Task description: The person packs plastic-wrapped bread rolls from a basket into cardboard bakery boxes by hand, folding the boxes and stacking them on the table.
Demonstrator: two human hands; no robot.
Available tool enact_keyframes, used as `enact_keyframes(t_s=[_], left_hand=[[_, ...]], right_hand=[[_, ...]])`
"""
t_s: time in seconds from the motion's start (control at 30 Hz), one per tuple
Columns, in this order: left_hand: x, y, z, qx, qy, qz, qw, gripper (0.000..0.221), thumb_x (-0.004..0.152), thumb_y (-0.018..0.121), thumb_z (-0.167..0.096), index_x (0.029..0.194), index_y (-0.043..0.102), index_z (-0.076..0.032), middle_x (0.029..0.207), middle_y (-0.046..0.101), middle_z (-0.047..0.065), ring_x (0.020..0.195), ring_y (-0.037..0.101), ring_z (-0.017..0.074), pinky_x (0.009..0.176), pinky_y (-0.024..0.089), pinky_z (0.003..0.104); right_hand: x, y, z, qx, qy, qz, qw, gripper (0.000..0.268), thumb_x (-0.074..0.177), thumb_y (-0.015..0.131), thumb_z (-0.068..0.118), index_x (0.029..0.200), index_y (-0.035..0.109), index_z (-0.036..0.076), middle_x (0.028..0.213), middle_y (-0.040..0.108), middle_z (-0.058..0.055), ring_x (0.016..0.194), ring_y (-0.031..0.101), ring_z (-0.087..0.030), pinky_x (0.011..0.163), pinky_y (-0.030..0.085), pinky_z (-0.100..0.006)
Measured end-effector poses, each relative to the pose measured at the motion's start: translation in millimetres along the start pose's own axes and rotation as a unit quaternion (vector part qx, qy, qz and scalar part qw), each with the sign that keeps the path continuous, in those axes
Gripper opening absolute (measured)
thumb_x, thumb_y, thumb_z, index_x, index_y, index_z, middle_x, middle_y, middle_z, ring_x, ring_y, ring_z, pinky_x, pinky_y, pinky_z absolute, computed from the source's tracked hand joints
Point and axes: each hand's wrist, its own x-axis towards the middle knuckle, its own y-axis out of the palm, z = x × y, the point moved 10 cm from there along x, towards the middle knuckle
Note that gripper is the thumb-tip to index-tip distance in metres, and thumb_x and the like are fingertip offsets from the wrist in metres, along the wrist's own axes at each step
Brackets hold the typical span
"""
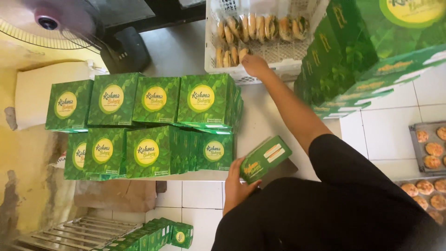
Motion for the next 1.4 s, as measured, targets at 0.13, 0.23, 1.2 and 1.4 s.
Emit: enact_keyframes(t_s=[0.13, 0.23, 1.2, 1.4], left_hand=[[-3, 3, 15, -0.001, -0.021, -0.021, 1.0, 0.09, 0.062, 0.096, -0.021, 0.14, 0.051, -0.012, 0.138, 0.059, 0.015, 0.12, 0.065, 0.0363, 0.098, 0.056, 0.041], [-3, 6, 17, 0.003, -0.032, -0.035, 0.999, 0.09, 0.063, 0.097, -0.021, 0.14, 0.051, -0.012, 0.138, 0.058, 0.015, 0.119, 0.065, 0.0368, 0.096, 0.056, 0.041], [-19, 14, 18, 0.005, -0.055, -0.042, 0.998, 0.092, 0.062, 0.098, -0.023, 0.14, 0.05, -0.01, 0.14, 0.059, 0.015, 0.117, 0.066, 0.0365, 0.093, 0.058, 0.04], [-22, 15, 23, 0.025, -0.04, -0.057, 0.997, 0.093, 0.06, 0.098, -0.023, 0.139, 0.049, -0.01, 0.139, 0.059, 0.015, 0.117, 0.066, 0.0362, 0.095, 0.058, 0.04]], right_hand=[[46, 74, -51, -0.086, 0.071, 0.192, 0.975, 0.053, 0.106, 0.041, 0.043, 0.127, 0.068, 0.002, 0.137, 0.061, -0.025, 0.124, 0.058, -0.046, 0.106, 0.044, -0.052], [67, 96, -64, -0.091, 0.082, 0.246, 0.961, 0.058, 0.106, 0.039, 0.046, 0.135, 0.063, 0.002, 0.147, 0.055, -0.023, 0.131, 0.053, -0.045, 0.11, 0.04, -0.052], [60, 69, -16, -0.157, 0.017, 0.28, 0.947, 0.043, 0.1, 0.054, 0.028, 0.132, 0.063, 0.001, 0.132, 0.064, -0.022, 0.12, 0.062, -0.039, 0.099, 0.049, -0.049], [50, 19, -38, -0.058, 0.181, 0.085, 0.978, 0.049, 0.089, 0.07, 0.019, 0.129, 0.055, -0.004, 0.111, 0.07, -0.028, 0.099, 0.07, -0.041, 0.085, 0.056, -0.049]])
